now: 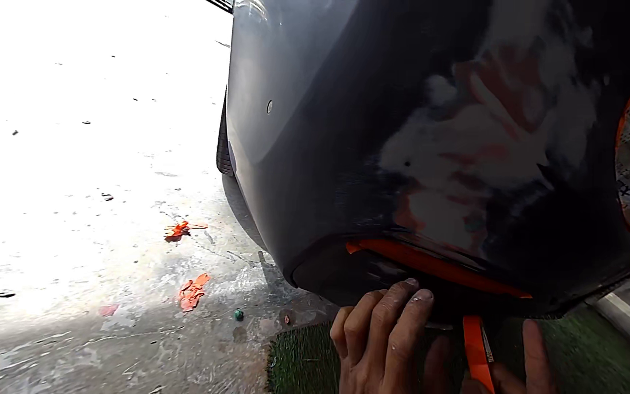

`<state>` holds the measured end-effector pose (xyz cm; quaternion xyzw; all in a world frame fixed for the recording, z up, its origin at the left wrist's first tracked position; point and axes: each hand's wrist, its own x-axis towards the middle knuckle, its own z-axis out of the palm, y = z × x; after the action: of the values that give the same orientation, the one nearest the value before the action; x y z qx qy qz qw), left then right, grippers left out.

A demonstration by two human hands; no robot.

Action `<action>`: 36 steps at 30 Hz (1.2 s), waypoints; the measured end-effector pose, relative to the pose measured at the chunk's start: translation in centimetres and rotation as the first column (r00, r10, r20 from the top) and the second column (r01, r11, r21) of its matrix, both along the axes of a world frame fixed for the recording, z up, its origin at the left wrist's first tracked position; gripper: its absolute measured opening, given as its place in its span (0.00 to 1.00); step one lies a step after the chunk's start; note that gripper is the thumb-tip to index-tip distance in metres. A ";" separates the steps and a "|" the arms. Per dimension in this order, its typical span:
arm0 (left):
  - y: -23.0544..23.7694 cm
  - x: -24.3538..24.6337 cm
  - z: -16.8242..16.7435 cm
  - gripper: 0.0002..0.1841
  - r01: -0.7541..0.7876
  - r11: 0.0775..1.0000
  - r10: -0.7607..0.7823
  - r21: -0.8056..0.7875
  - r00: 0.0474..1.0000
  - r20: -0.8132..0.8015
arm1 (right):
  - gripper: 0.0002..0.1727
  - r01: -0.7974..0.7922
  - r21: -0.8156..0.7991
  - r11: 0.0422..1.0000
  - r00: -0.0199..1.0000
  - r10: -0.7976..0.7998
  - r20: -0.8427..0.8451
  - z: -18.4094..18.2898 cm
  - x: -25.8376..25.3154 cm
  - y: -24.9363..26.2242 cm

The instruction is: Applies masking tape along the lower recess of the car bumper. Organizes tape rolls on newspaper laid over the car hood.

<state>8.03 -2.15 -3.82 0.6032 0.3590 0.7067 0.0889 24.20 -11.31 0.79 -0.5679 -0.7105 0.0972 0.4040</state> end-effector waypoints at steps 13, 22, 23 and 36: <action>0.8 -1.3 1.1 0.10 0.111 0.990 -0.123 -0.085 0.982 -0.147 | 0.33 -0.048 -0.024 0.999 0.958 0.053 0.281 3.2 0.0 0.4; 3.9 -2.8 1.5 0.06 -0.278 0.956 0.288 -0.092 0.948 0.133 | 0.24 0.327 0.081 0.942 0.737 -0.308 0.602 6.9 2.3 -0.4; 4.2 -2.8 1.5 0.05 -0.292 0.952 0.303 -0.094 0.943 0.140 | 0.24 0.350 0.066 0.935 0.750 -0.321 0.579 7.1 2.8 -0.4; 5.9 -1.5 1.6 0.03 -0.400 0.914 0.405 -0.073 0.887 0.220 | 0.23 0.497 0.163 0.852 0.754 -0.517 0.405 5.3 2.9 2.8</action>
<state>6.52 3.73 -2.20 0.4285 0.4723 0.7702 -0.0109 27.15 -8.50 6.11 -0.7365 -0.6037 -0.1609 0.2592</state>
